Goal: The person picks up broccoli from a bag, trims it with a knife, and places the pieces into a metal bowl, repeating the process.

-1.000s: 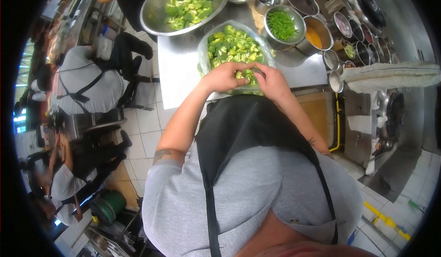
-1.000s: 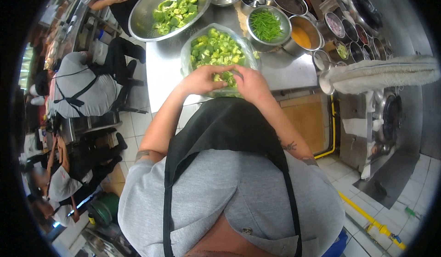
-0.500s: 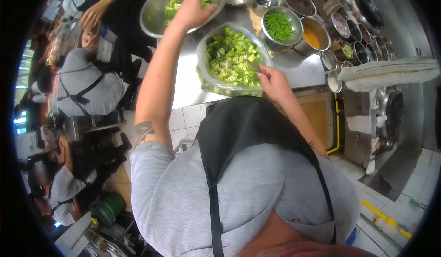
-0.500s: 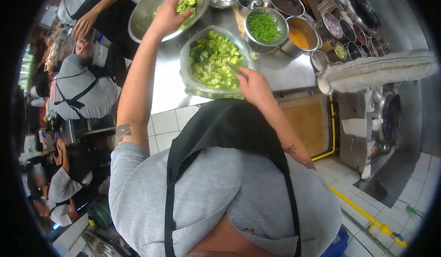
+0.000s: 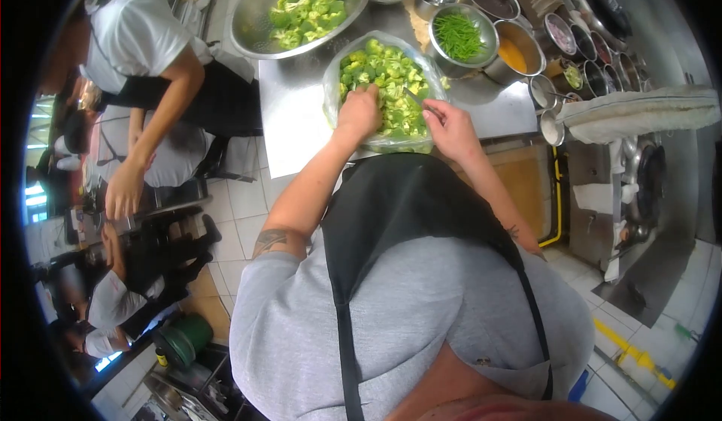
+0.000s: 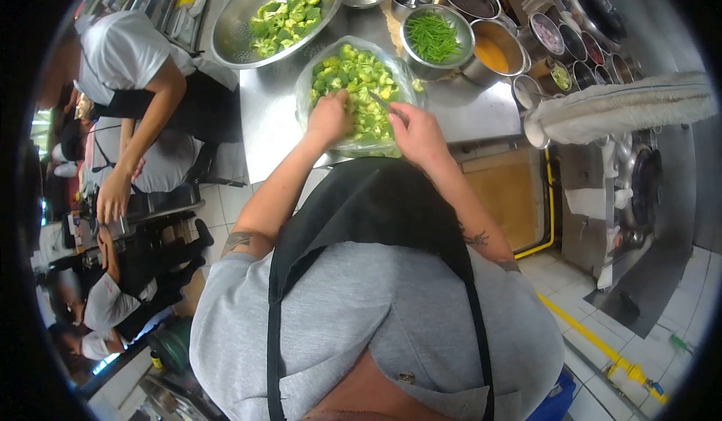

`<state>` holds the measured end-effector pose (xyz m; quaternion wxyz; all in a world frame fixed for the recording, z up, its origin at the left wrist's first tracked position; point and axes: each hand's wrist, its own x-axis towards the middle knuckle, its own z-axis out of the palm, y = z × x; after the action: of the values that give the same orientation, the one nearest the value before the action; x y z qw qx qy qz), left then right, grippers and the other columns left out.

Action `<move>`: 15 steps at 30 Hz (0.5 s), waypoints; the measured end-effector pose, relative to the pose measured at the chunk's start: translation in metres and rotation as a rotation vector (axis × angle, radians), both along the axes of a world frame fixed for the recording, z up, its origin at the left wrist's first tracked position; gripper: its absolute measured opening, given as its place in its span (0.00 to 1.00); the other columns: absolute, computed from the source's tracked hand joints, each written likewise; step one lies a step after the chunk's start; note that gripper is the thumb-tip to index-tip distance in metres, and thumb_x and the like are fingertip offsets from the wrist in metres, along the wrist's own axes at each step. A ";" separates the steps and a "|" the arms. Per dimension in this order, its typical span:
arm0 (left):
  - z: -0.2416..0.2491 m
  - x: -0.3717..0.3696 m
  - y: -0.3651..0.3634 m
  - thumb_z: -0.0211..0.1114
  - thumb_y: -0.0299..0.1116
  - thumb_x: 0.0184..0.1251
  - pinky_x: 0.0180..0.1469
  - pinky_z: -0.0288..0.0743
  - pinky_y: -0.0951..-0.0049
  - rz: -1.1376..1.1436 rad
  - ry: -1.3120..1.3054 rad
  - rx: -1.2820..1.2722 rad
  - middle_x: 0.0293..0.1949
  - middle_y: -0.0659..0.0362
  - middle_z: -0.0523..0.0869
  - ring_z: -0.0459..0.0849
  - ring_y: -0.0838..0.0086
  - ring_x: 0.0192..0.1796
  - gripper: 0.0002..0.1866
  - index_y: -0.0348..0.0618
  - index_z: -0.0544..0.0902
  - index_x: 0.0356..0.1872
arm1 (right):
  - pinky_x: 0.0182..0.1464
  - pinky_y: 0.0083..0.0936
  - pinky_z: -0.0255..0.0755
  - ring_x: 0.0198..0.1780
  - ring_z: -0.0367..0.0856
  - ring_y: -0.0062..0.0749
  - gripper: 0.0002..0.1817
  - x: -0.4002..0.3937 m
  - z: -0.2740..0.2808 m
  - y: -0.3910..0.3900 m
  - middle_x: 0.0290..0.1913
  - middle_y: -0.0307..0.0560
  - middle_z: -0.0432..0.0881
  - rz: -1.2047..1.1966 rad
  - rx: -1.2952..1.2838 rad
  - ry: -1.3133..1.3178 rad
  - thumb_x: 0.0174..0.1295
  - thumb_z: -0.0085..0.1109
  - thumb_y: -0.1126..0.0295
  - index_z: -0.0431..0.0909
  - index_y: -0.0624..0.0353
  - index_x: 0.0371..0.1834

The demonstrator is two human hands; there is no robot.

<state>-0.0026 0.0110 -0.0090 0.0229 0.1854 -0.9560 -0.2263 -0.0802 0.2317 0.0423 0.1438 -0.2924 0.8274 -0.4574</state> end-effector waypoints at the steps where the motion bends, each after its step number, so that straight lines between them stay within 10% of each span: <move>1: -0.005 0.002 -0.001 0.68 0.27 0.62 0.60 0.80 0.52 0.001 0.070 -0.010 0.53 0.42 0.84 0.86 0.46 0.54 0.16 0.40 0.81 0.52 | 0.43 0.25 0.79 0.37 0.84 0.23 0.18 0.000 -0.001 -0.003 0.40 0.51 0.91 0.005 -0.009 -0.013 0.73 0.65 0.68 0.84 0.68 0.60; 9: -0.012 0.005 -0.001 0.76 0.27 0.56 0.58 0.79 0.56 -0.025 0.147 0.274 0.50 0.49 0.85 0.86 0.48 0.53 0.19 0.43 0.82 0.49 | 0.44 0.22 0.78 0.39 0.83 0.19 0.17 -0.001 -0.001 -0.008 0.42 0.48 0.91 0.037 -0.057 -0.044 0.73 0.65 0.71 0.84 0.70 0.60; 15: 0.025 0.013 -0.012 0.83 0.35 0.60 0.63 0.78 0.62 0.174 0.358 0.752 0.58 0.53 0.87 0.84 0.64 0.59 0.33 0.44 0.80 0.66 | 0.44 0.26 0.80 0.37 0.86 0.25 0.17 0.002 0.000 -0.004 0.42 0.53 0.91 0.038 -0.155 -0.053 0.73 0.65 0.69 0.84 0.68 0.60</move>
<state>0.0104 -0.0009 0.0163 0.1385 0.2185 -0.7686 -0.5851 -0.0784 0.2273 0.0423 0.1513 -0.3061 0.7797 -0.5248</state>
